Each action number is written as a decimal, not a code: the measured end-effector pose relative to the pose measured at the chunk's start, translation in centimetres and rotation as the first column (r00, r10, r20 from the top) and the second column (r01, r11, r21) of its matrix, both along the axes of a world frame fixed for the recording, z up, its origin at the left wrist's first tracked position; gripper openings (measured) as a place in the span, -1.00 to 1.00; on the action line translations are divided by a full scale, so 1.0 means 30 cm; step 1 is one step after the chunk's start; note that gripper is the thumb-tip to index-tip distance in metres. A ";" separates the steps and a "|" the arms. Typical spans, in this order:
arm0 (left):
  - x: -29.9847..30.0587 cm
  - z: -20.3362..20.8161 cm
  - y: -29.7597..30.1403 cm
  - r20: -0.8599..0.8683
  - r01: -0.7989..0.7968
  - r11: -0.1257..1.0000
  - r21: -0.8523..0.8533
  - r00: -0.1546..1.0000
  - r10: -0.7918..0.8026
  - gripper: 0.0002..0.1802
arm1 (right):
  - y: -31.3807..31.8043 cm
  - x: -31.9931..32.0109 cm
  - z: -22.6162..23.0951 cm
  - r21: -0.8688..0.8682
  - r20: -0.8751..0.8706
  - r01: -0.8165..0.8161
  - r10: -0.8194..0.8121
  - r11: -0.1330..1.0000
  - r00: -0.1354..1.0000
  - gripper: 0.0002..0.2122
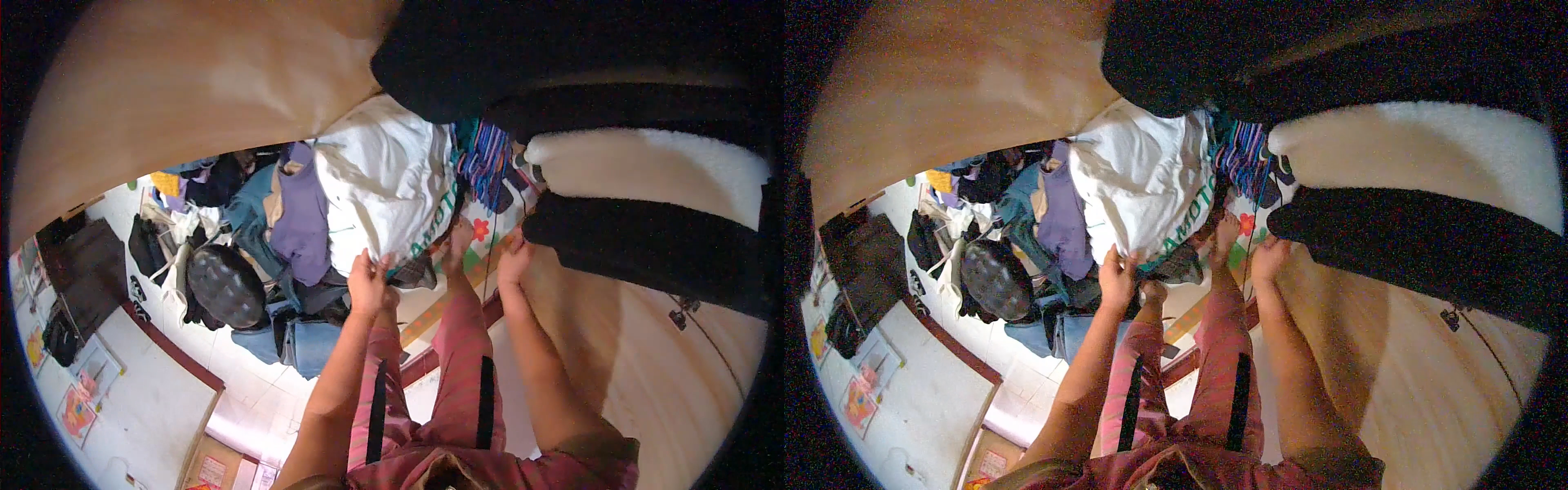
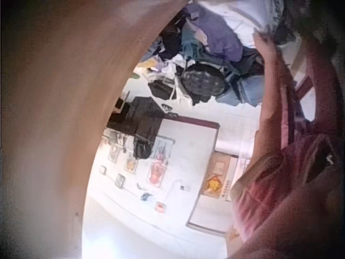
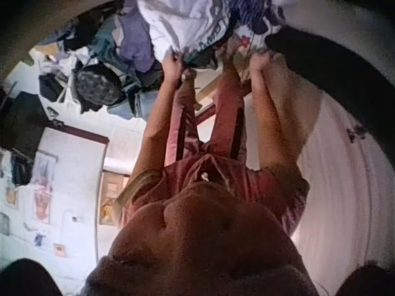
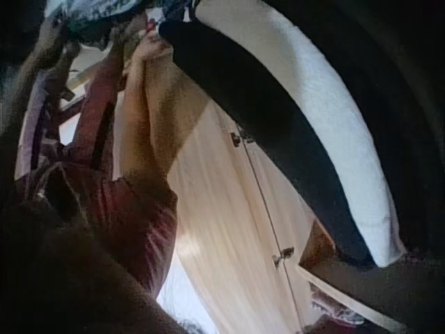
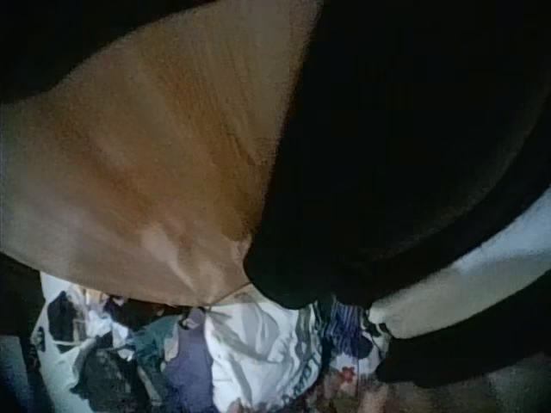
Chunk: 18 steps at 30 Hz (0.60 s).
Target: The person hangs several pieces of clothing including shirts, a sweatshirt, and a light jacket on hangers and places them in a closet.
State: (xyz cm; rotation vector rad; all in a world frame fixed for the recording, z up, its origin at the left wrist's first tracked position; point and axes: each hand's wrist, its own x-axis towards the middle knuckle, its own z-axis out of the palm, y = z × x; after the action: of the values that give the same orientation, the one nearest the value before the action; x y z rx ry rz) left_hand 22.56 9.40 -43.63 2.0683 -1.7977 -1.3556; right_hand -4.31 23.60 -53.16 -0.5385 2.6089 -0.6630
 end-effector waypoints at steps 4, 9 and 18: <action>0.031 0.086 -0.022 -0.117 0.093 0.988 -0.126 0.987 -0.108 -0.76 | 0.062 0.122 0.198 -0.478 0.046 0.158 -0.154 0.864 0.987 -0.75; 0.129 -0.157 -0.233 0.329 0.089 0.924 -0.372 0.943 0.041 -0.50 | 0.071 0.134 0.401 -0.322 0.555 0.605 -0.372 0.728 0.743 -0.71; 0.276 -0.329 -0.339 0.381 -0.046 0.990 -0.132 0.920 0.093 -0.57 | 0.068 0.120 0.499 0.116 0.731 0.310 -0.292 0.944 0.617 -0.66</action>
State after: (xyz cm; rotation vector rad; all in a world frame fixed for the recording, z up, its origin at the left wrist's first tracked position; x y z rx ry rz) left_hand 30.83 -0.77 -53.50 2.4362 -1.8607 -0.8367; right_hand -0.72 25.63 -38.20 0.1844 1.8952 -0.8028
